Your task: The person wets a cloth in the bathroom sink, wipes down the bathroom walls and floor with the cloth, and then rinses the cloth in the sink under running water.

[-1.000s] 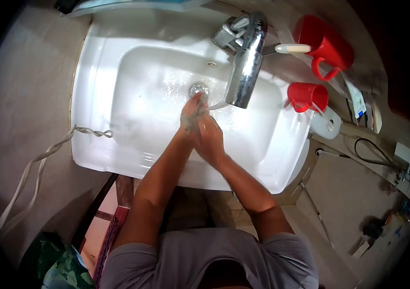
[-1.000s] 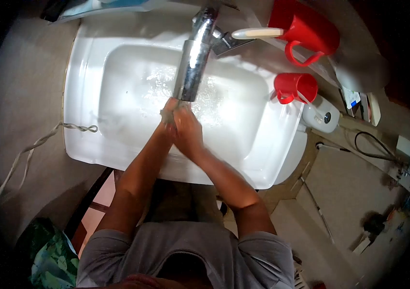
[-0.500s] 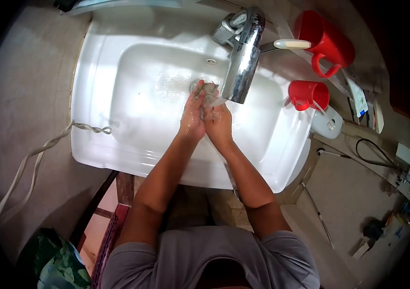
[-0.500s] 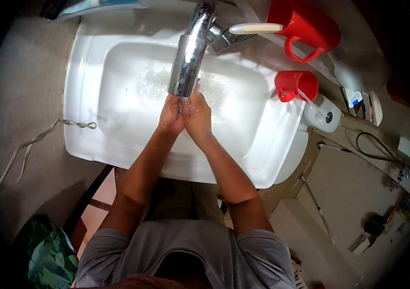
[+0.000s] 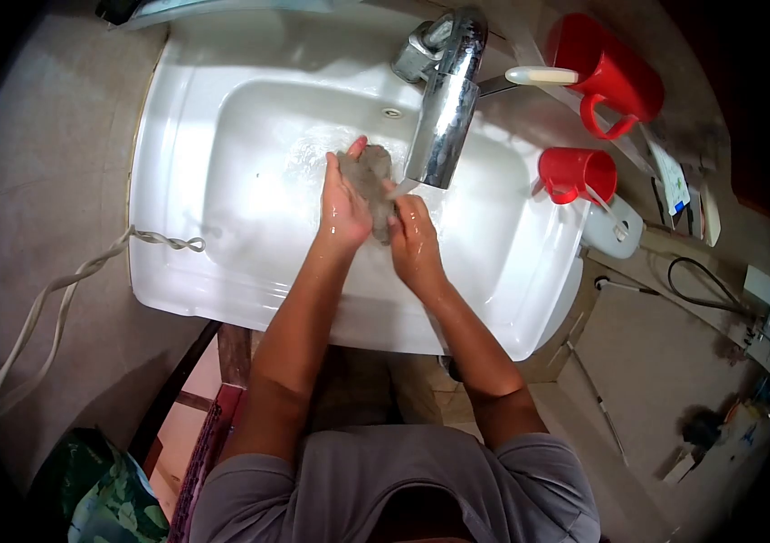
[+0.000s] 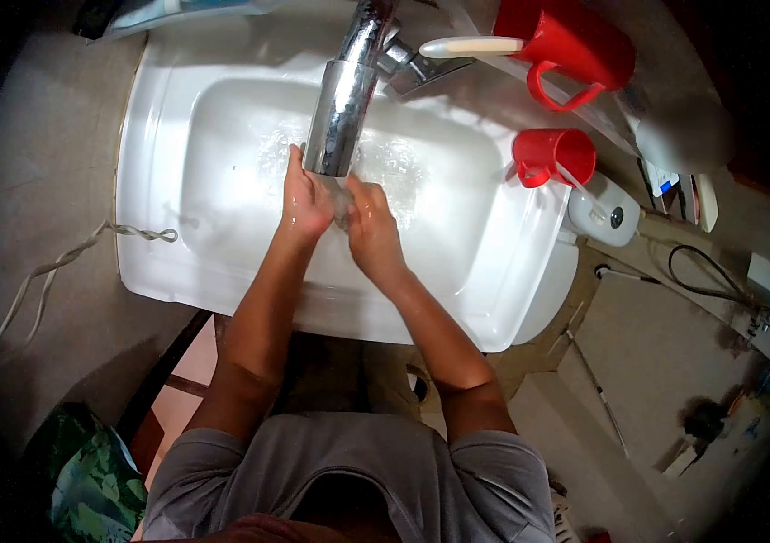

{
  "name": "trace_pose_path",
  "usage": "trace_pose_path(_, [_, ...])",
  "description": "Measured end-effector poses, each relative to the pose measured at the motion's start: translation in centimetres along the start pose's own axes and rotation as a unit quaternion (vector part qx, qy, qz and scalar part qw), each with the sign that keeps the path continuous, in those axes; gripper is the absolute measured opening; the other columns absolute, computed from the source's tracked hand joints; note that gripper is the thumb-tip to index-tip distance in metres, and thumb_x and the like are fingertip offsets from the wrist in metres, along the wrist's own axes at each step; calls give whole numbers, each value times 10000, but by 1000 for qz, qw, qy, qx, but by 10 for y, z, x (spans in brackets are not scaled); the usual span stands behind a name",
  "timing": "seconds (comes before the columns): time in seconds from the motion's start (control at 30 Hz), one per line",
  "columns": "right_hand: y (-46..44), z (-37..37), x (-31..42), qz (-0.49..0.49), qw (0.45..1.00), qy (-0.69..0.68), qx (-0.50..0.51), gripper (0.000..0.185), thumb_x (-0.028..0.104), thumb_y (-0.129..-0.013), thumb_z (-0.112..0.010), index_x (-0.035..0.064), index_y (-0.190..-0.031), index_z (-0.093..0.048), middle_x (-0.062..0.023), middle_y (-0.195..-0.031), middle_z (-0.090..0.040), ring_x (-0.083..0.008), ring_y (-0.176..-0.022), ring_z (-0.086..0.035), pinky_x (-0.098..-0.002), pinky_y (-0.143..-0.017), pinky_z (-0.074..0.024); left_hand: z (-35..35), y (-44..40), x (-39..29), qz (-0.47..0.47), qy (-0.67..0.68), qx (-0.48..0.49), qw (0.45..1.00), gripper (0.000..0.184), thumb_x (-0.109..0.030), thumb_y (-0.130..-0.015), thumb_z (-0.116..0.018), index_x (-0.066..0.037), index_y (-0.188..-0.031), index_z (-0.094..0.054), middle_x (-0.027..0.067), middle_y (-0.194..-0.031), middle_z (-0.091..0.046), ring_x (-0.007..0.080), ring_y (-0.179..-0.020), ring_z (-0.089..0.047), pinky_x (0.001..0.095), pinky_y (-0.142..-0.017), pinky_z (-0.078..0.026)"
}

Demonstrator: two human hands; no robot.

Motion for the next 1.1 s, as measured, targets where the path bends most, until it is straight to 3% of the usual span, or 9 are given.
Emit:
trace_pose_path(0.23, [5,-48,3,139,967,169,129,80,152,-827,-551,92,-788,-586,-135,-824,-613,-313,-727,-612,-411,-592,-481,7,18,18,30,-104,-112,988,379,-265,-957,-408,19,-1200,-469,123,-1110,-561,223,-1019,-551,358,-863,-461])
trace_pose_path(0.3, [-21,-40,-47,-134,956,203,164,154,214,-828,-575,63,-823,-543,-140,-766,-586,-337,-716,-592,-444,-636,-485,5,36,19,31,-144,-161,976,366,-226,-960,-403,33,-1213,-457,113,-1094,-565,209,-1019,-547,335,-859,-462])
trace_pose_path(0.4, [-43,-26,-56,-135,951,227,158,206,198,-901,-487,81,-1043,-579,-154,-926,-628,-305,-812,-611,-406,-689,-484,6,36,13,28,-140,-114,983,362,-199,-974,-357,34,-1243,-422,125,-1163,-522,199,-1061,-524,308,-919,-420])
trace_pose_path(0.47, [-33,-32,-73,-212,965,-98,119,262,218,-924,-468,78,-1132,-542,-129,-1018,-614,-275,-898,-602,-378,-737,-487,-2,41,-2,-12,-117,-17,993,374,-205,-973,-358,35,-1257,-400,126,-1198,-498,200,-1086,-508,304,-949,-395])
trace_pose_path(0.53, [-23,-40,-78,-306,867,-378,110,300,225,-940,-456,75,-1193,-508,-103,-1096,-585,-247,-972,-582,-361,-777,-487,-30,59,-26,-160,-518,103,834,476,-164,-932,-419,-6,-1359,-279,140,-1265,-441,239,-1152,-458,313,-982,-353])
trace_pose_path(0.6, [-6,-55,-58,-418,675,-592,142,316,220,-949,-449,70,-1226,-477,-75,-1159,-541,-220,-1034,-549,-354,-808,-485,-9,51,-19,-53,-464,35,883,588,-148,-902,-465,-38,-1413,-197,158,-1325,-396,273,-1216,-405,341,-1014,-314])
trace_pose_path(0.63, [-4,-63,-56,-414,668,-594,170,310,168,-941,-460,64,-1233,-465,-79,-1217,-498,-204,-1045,-541,-365,-831,-493,-12,51,-25,-109,-758,35,642,755,-118,-849,-527,-93,-1453,-73,183,-1416,-290,316,-1308,-283,384,-1057,-232])
trace_pose_path(0.77, [-9,-67,-57,-394,787,-454,141,290,28,-886,-506,51,-1175,-499,-68,-1123,-557,-171,-977,-565,-326,-781,-519,-16,75,-37,-226,-718,63,655,834,-119,-801,-610,-43,-1441,-80,184,-1484,-132,327,-1375,-131,407,-1102,-151])
trace_pose_path(1.1, [-9,-54,-79,-387,823,-402,105,196,184,-918,-506,30,-1006,-589,-68,-934,-582,-156,-780,-579,-285,-663,-492,7,89,-68,-178,-625,-12,760,551,-141,-869,-556,-104,-1377,-347,162,-1465,-201,304,-1353,-213,390,-1062,-248])
Point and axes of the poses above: each hand's wrist, its own y-axis away from the middle knuckle, its own z-axis out of the back of the hand, x = y × z, the point moved 8 cm from there along -y, towards the middle knuckle
